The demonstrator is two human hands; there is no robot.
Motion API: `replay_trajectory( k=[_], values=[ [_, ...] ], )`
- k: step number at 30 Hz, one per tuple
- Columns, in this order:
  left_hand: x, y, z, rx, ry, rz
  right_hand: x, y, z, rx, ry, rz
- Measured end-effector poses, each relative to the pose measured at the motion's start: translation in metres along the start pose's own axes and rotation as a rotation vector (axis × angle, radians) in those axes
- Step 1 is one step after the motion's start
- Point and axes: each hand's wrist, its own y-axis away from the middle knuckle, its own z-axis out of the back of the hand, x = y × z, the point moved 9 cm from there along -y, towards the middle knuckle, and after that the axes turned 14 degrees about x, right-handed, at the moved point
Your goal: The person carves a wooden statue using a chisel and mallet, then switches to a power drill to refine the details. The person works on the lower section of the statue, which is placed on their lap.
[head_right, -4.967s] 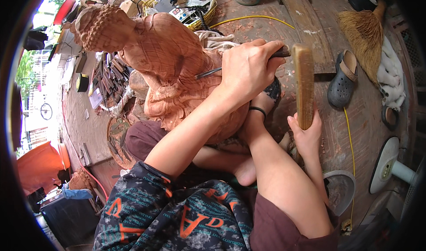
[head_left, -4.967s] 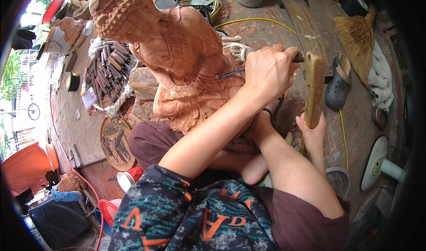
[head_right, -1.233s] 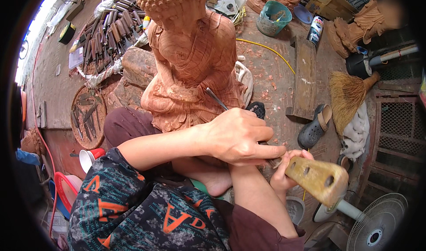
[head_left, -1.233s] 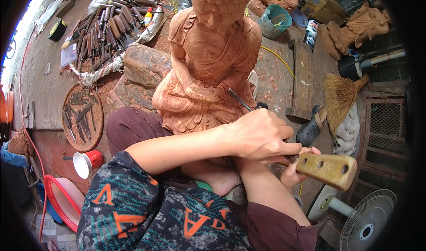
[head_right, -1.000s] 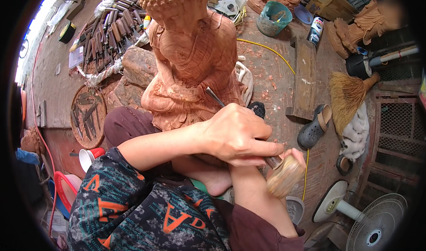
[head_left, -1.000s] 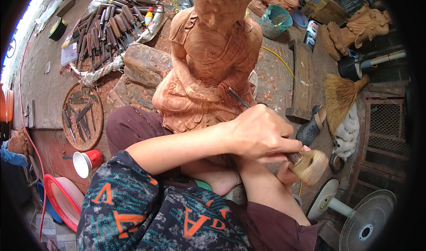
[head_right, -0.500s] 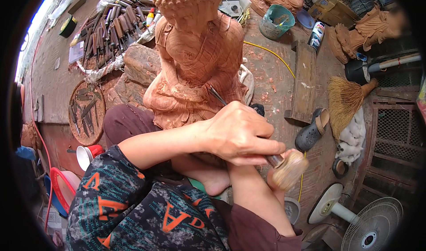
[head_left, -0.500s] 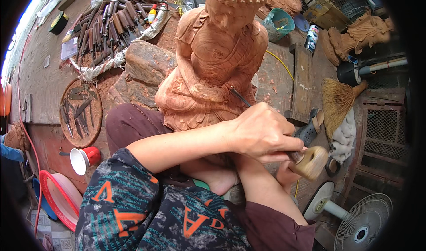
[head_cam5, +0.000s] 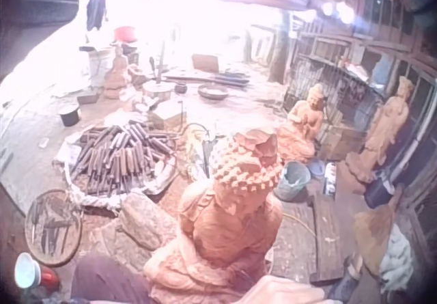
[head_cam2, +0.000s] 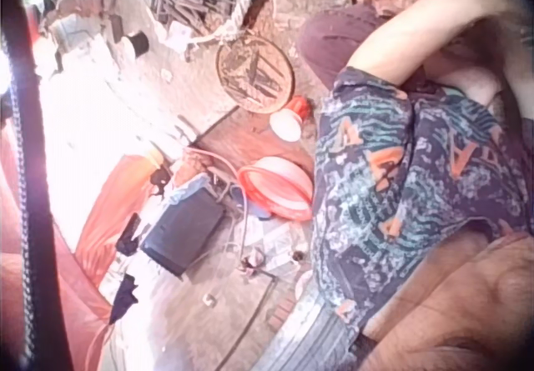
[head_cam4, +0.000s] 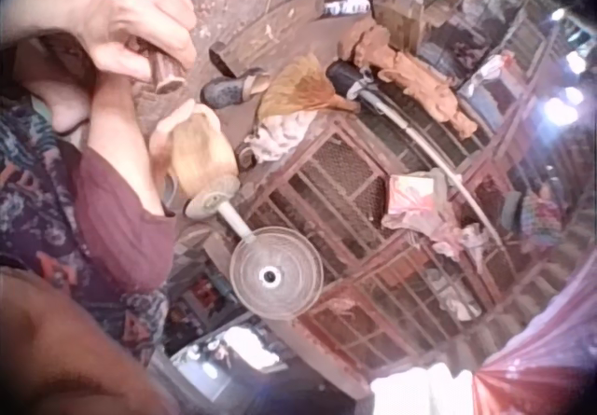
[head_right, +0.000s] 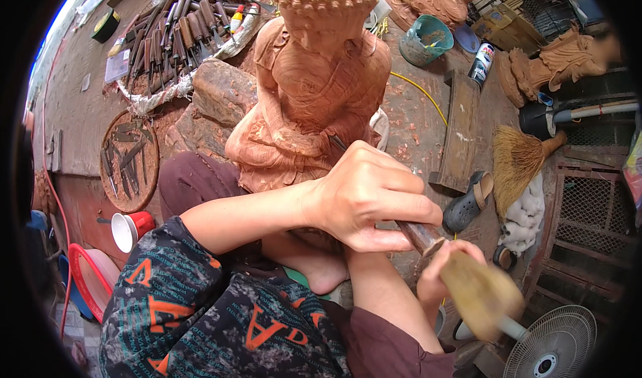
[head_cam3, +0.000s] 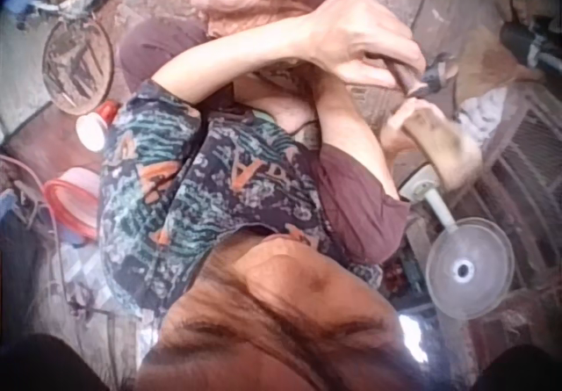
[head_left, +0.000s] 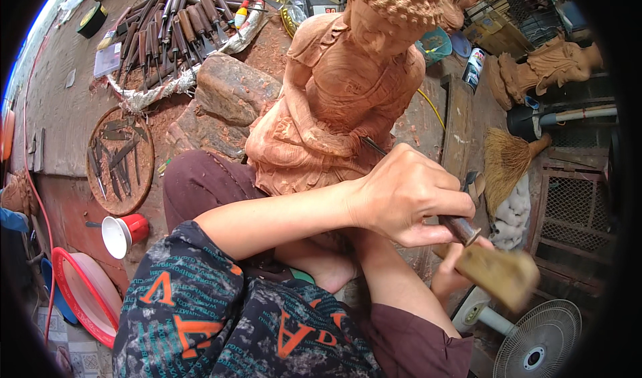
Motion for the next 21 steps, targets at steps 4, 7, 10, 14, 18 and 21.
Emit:
replay_trajectory(
  k=[4, 7, 10, 14, 18, 21],
  values=[
    [-0.005, -0.001, 0.003, 0.003, 0.021, -0.03, -0.001, -0.008, 0.001, 0.038, -0.1, -0.019],
    [-0.018, -0.004, -0.007, 0.023, -0.016, -0.078, -0.006, -0.014, 0.004, -0.021, -0.513, -0.144],
    [-0.011, -0.002, -0.007, 0.042, -0.035, -0.04, 0.004, -0.021, 0.012, -0.009, -0.385, -0.162],
    [-0.004, -0.001, -0.005, 0.04, -0.016, -0.008, 0.009, -0.02, 0.018, -0.056, -0.441, -0.199],
    [0.002, -0.001, 0.006, -0.056, 0.033, 0.003, 0.019, -0.026, 0.019, 0.049, -0.096, -0.132],
    [0.005, 0.0, 0.013, -0.115, 0.044, 0.022, 0.017, -0.023, 0.015, 0.055, -0.017, -0.057]
  ],
)
